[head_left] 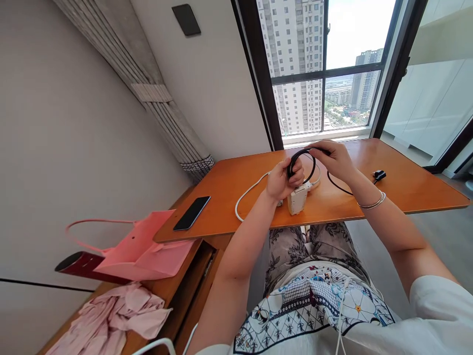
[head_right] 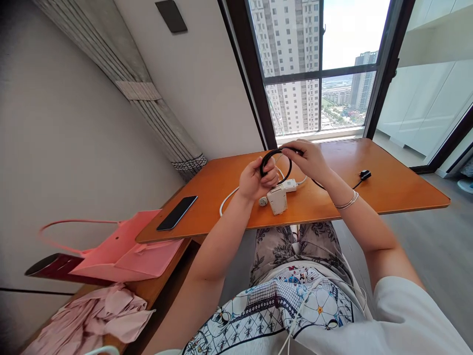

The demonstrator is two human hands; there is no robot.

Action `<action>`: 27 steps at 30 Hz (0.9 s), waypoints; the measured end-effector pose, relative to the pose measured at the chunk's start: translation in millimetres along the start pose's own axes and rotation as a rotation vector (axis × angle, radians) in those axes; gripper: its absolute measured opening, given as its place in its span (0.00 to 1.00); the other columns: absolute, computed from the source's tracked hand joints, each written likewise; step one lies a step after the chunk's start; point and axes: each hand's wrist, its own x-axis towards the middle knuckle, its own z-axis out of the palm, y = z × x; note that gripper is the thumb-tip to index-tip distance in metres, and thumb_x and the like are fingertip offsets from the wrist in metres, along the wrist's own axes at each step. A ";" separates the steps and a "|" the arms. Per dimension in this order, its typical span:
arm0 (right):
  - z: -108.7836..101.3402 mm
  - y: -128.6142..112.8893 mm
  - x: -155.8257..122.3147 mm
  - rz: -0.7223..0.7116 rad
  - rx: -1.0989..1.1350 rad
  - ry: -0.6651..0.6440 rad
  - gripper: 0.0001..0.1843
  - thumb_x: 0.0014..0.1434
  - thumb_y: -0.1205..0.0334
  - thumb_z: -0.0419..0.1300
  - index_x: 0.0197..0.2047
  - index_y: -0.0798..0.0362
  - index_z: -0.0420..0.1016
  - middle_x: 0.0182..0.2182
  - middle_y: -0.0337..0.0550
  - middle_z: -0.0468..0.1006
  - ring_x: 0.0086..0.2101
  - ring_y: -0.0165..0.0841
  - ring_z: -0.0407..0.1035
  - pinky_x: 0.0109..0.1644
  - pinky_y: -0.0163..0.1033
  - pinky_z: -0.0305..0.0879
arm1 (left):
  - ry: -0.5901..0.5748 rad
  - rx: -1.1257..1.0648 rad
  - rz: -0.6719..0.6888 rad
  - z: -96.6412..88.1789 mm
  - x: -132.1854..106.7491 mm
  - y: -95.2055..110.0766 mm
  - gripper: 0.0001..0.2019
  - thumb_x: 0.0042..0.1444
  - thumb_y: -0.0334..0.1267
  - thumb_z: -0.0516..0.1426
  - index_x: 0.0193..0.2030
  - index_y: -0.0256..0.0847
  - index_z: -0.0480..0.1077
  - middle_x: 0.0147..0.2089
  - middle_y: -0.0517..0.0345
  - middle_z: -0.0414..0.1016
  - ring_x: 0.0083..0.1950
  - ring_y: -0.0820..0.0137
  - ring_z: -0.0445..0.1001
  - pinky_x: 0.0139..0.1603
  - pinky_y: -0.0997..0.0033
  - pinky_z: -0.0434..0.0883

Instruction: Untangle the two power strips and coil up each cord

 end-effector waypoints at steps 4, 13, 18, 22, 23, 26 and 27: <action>7.0 10.3 -7.1 0.092 0.095 -0.038 0.23 0.67 0.46 0.53 0.48 0.53 0.81 0.29 0.40 0.76 0.30 0.30 0.66 0.35 0.37 0.63 | -0.016 -0.014 0.022 -4.3 0.2 -0.7 0.25 0.72 0.50 0.43 0.23 0.41 0.52 0.14 0.68 0.46 0.14 0.79 0.45 0.17 0.79 0.49; 8.3 7.7 -12.3 -0.007 -0.057 0.220 0.18 0.67 0.49 0.54 0.43 0.51 0.81 0.33 0.45 0.78 0.36 0.35 0.70 0.42 0.42 0.66 | -0.040 0.116 0.068 -6.0 1.3 -3.1 0.27 0.68 0.54 0.50 0.22 0.41 0.49 0.14 0.69 0.45 0.14 0.81 0.44 0.17 0.78 0.49; 14.6 12.8 -13.1 0.029 -0.038 0.228 0.20 0.66 0.45 0.54 0.42 0.52 0.80 0.32 0.44 0.77 0.35 0.35 0.69 0.41 0.41 0.65 | -0.039 0.113 0.054 -8.1 1.0 -2.1 0.28 0.69 0.53 0.50 0.21 0.41 0.48 0.15 0.70 0.42 0.14 0.81 0.42 0.16 0.78 0.48; 28.2 25.4 -14.8 0.090 0.088 0.090 0.25 0.68 0.42 0.50 0.43 0.54 0.77 0.29 0.40 0.74 0.31 0.31 0.66 0.38 0.37 0.64 | -0.049 0.113 0.051 -8.4 0.3 -2.8 0.28 0.69 0.53 0.48 0.21 0.41 0.48 0.13 0.69 0.43 0.13 0.80 0.43 0.16 0.78 0.50; 31.7 28.8 -16.9 0.106 0.105 0.047 0.25 0.69 0.43 0.48 0.45 0.54 0.77 0.28 0.39 0.72 0.29 0.30 0.65 0.36 0.37 0.63 | -0.037 0.112 0.082 -8.2 0.5 -3.2 0.28 0.69 0.53 0.48 0.21 0.41 0.48 0.13 0.69 0.45 0.13 0.80 0.45 0.16 0.78 0.51; 40.3 38.6 -28.9 0.138 0.086 -0.096 0.25 0.70 0.48 0.47 0.57 0.57 0.71 0.30 0.39 0.73 0.29 0.30 0.66 0.36 0.36 0.64 | 0.049 0.126 0.184 -8.5 1.5 -4.0 0.28 0.68 0.55 0.50 0.22 0.41 0.47 0.17 0.63 0.62 0.16 0.80 0.55 0.19 0.76 0.60; 42.1 41.8 -34.4 0.146 0.062 -0.149 0.25 0.70 0.50 0.47 0.61 0.58 0.68 0.31 0.41 0.75 0.30 0.31 0.68 0.38 0.37 0.65 | 0.079 0.139 0.205 -9.1 1.7 -4.0 0.29 0.66 0.56 0.51 0.22 0.41 0.47 0.22 0.59 0.70 0.18 0.79 0.61 0.22 0.75 0.64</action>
